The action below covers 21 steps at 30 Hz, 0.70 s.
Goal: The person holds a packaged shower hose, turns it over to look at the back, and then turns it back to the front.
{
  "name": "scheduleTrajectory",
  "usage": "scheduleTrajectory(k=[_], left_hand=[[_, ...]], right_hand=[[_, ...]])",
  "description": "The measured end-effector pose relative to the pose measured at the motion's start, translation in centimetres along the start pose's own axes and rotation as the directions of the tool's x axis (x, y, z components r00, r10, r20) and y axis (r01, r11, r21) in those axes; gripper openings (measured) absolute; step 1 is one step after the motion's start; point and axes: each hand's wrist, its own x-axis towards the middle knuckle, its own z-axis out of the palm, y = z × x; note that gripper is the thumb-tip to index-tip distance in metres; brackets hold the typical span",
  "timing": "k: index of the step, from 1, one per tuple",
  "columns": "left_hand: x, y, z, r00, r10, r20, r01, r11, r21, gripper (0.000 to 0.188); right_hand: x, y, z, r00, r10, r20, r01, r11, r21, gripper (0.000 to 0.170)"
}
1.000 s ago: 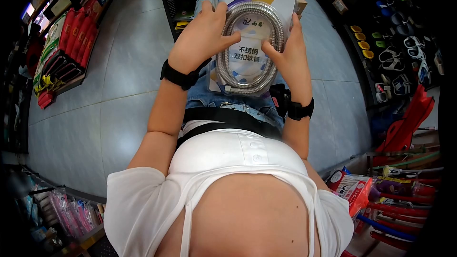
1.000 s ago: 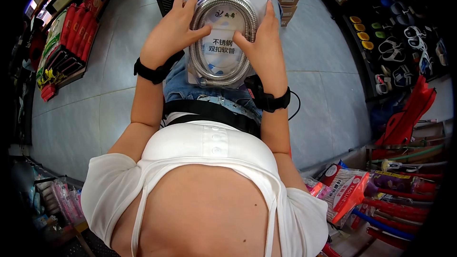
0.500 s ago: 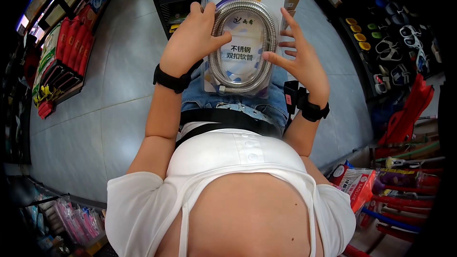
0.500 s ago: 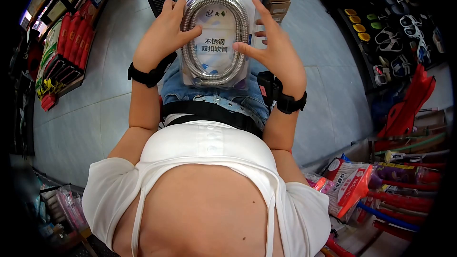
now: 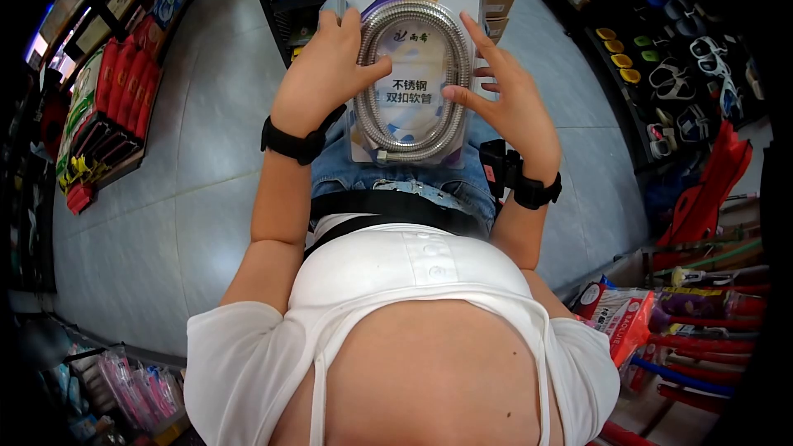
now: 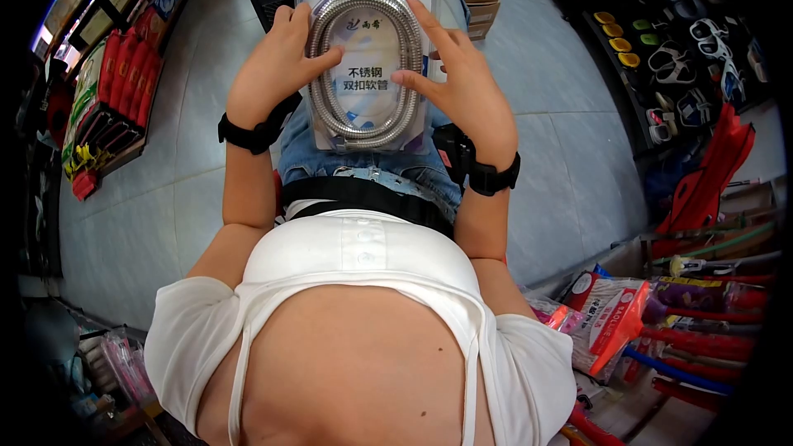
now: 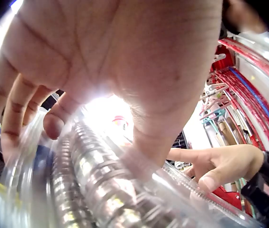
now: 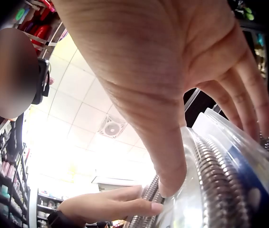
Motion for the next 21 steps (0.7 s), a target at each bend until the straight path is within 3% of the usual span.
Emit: scheduleTrajectory(k=[21], left_hand=[[-0.13,-0.44,-0.14,1.0,0.022,0.009,-0.022,1.0,-0.016,0.056]], right_hand=[[-0.09,0.19,0.19,1.0,-0.014,-0.026,0.013,1.0,-0.015,0.089]])
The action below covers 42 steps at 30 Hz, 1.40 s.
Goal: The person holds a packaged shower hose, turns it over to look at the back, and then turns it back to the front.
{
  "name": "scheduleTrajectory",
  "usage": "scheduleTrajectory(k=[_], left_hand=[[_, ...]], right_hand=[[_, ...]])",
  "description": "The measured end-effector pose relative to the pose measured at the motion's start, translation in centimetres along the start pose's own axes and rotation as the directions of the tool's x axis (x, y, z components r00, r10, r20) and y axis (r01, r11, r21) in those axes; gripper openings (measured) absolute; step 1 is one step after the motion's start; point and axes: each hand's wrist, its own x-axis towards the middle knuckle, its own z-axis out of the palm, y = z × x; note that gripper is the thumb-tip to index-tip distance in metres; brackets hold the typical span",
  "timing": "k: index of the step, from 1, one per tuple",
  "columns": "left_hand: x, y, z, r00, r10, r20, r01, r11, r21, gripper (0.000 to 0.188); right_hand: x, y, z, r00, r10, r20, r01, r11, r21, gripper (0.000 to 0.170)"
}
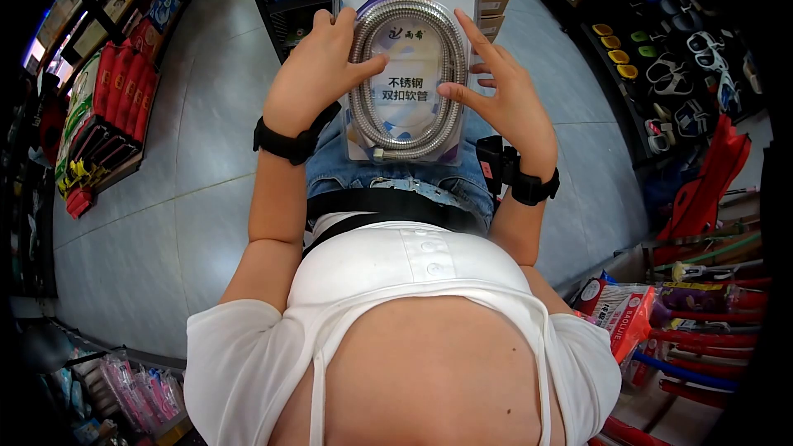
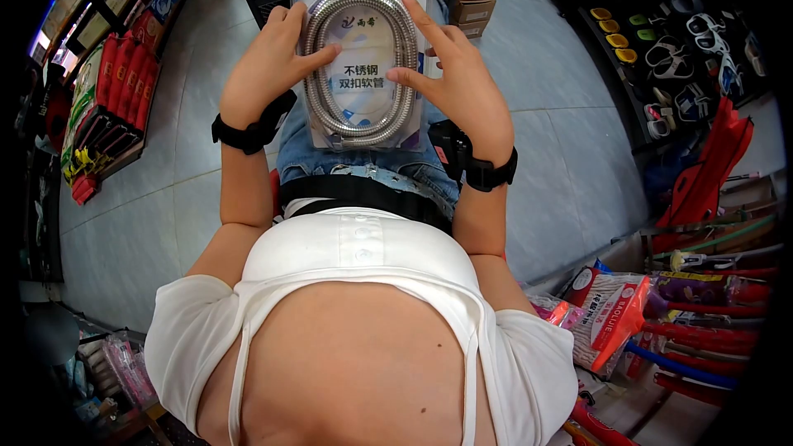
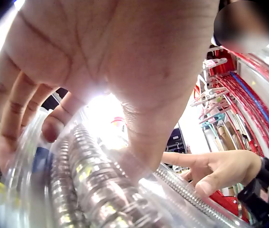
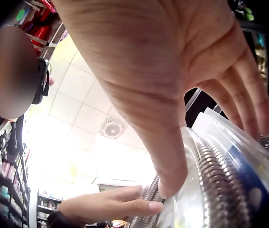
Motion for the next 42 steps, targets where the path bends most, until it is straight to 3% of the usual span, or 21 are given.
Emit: scheduleTrajectory(k=[20,42], left_hand=[[-0.06,0.4,-0.58,0.997,-0.047,0.056,0.046,0.999,0.014,0.059],[-0.1,0.05,-0.05,0.999,-0.038,0.036,0.037,0.999,0.022,0.061]], right_hand=[[0.24,0.08,0.07,0.998,0.05,0.042,-0.052,0.997,0.061,0.089],[0.36,0.3,-0.05,0.998,0.024,0.055,-0.024,1.0,-0.002,0.092]])
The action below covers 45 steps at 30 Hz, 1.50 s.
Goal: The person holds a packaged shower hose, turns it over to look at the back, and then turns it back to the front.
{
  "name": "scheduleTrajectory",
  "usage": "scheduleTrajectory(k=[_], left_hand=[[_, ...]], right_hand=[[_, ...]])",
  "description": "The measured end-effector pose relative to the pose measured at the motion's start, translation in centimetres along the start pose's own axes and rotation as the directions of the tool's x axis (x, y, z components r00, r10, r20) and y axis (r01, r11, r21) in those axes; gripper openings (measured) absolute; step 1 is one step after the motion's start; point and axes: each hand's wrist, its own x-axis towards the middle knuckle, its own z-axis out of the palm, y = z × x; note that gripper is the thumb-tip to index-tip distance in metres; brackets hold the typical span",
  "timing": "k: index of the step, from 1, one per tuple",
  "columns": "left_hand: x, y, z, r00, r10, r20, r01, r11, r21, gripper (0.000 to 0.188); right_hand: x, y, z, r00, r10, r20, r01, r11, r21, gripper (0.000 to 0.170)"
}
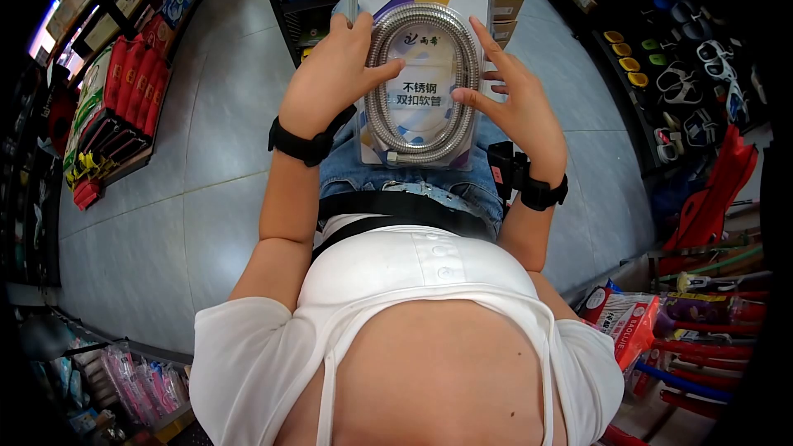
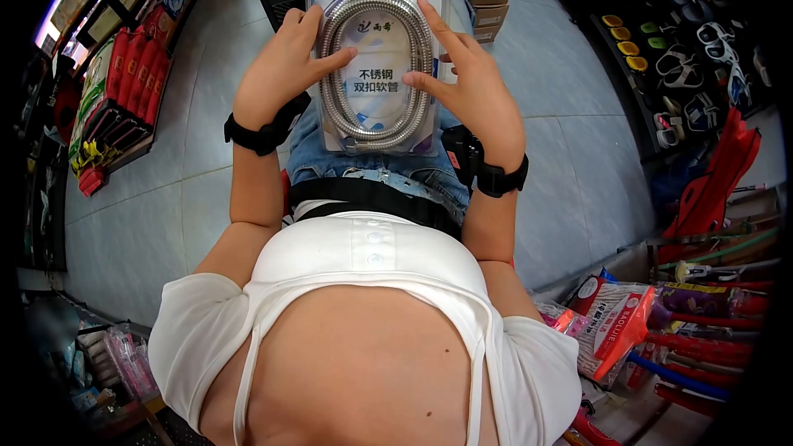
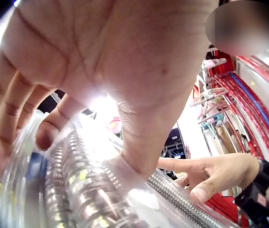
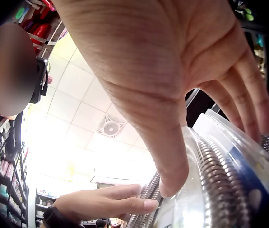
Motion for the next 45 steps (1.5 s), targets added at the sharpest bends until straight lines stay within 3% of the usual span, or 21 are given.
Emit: scheduleTrajectory(k=[45], left_hand=[[0.1,0.2,0.3,0.995,0.035,-0.089,-0.039,0.998,-0.047,0.054]], right_hand=[[-0.9,-2.0,-0.1,0.991,-0.061,-0.116,0.041,0.985,-0.168,0.09]])
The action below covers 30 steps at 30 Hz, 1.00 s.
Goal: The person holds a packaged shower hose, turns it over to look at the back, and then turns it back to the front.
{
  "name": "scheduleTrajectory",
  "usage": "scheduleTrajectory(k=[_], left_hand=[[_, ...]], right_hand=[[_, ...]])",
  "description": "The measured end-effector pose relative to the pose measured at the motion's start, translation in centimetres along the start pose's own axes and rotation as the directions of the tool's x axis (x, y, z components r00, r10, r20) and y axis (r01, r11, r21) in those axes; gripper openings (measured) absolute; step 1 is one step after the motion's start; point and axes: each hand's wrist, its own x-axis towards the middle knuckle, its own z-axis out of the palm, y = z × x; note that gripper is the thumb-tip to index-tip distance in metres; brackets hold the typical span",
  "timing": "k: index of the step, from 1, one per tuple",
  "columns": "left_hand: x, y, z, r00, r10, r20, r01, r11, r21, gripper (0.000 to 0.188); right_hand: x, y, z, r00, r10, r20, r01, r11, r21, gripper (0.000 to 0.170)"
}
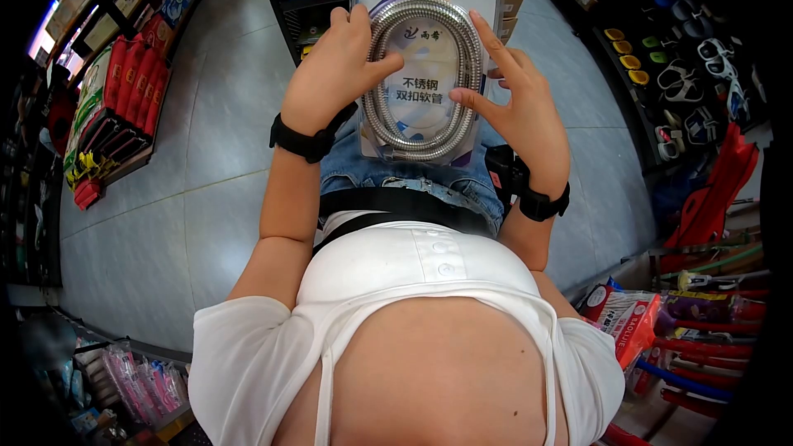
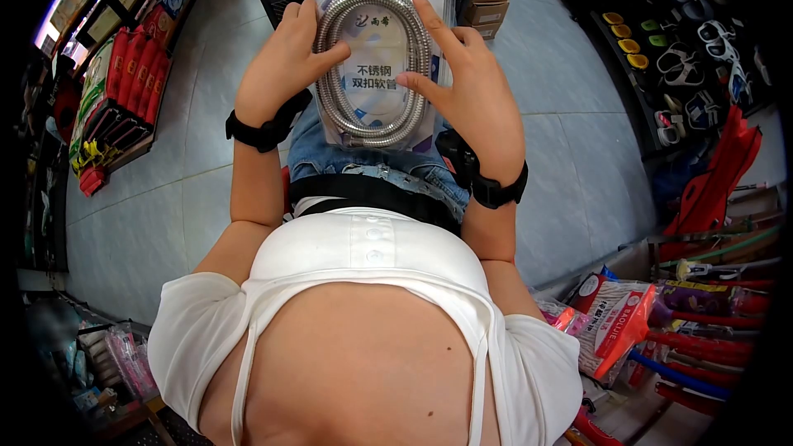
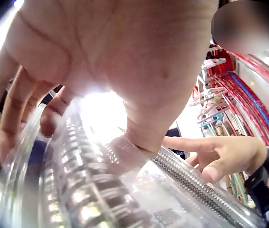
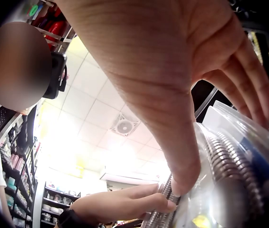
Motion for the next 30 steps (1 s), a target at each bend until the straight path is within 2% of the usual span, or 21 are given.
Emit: scheduleTrajectory(k=[5,8,14,23,30], left_hand=[[-0.07,-0.36,-0.41,0.998,0.004,0.067,-0.008,0.998,0.06,0.059],[-0.14,-0.46,-0.37,0.999,0.033,0.042,-0.036,0.997,0.072,0.061],[-0.04,-0.55,-0.28,0.997,0.004,0.071,-0.009,0.997,0.076,0.06],[0.13,-0.61,-0.2,0.999,-0.004,0.045,0.002,0.999,0.045,0.061],[0.13,-0.26,-0.07,0.997,-0.065,0.039,0.065,0.998,-0.011,0.061]], right_hand=[[-0.11,-0.03,0.06,1.0,-0.023,-0.021,0.022,0.999,-0.024,0.09],[-0.1,-0.09,0.1,0.999,-0.024,-0.025,0.023,0.999,-0.036,0.09],[-0.11,-0.26,0.02,1.0,-0.002,-0.007,0.002,1.0,-0.027,0.09],[-0.13,-0.23,-0.02,1.0,-0.006,-0.008,0.006,1.0,-0.025,0.091],[-0.27,-0.61,-0.18,1.0,0.023,-0.004,-0.023,0.999,-0.034,0.091]])
